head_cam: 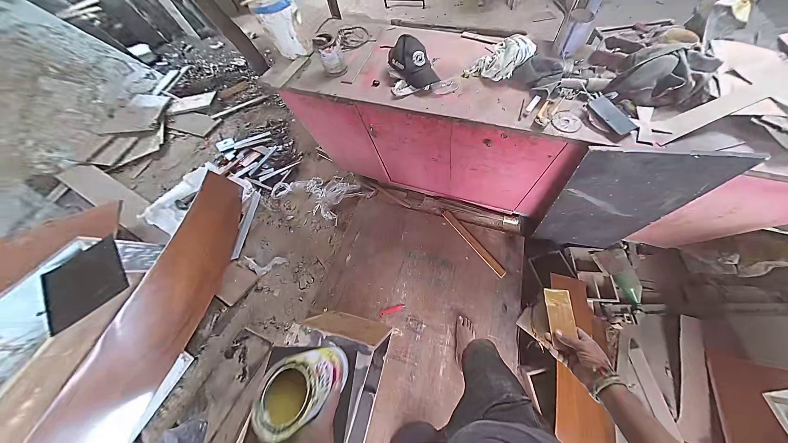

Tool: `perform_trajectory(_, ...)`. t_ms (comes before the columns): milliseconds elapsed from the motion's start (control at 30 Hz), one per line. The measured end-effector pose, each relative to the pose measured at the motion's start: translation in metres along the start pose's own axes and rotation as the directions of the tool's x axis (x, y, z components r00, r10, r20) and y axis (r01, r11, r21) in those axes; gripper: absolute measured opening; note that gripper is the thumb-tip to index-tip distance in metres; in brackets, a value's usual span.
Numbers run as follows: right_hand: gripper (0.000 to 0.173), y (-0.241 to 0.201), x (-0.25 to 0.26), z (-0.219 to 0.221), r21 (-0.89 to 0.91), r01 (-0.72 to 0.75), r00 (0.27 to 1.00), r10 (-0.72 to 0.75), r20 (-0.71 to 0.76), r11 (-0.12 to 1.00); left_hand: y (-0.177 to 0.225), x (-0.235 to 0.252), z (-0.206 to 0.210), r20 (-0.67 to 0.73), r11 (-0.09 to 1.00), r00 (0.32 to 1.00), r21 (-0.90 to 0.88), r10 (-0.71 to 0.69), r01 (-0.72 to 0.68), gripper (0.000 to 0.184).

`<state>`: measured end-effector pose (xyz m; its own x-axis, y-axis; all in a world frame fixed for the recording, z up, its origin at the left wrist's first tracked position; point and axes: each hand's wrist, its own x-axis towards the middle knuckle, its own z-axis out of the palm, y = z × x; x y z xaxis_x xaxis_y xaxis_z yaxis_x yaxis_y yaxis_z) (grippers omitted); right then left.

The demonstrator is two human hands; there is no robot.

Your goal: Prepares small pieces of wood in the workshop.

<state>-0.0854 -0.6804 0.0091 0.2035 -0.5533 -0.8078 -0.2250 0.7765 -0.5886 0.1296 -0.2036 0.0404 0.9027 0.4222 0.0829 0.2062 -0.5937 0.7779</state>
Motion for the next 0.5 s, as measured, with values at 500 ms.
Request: perform_trajectory(500, 0.005, -0.148, 0.047, 0.097, 0.198, 0.204, 0.978, -0.192, -0.079, 0.959, 0.388, 0.097, 0.451, 0.474, 0.932, 0.803, -0.172, 0.362, -0.319, 0.126)
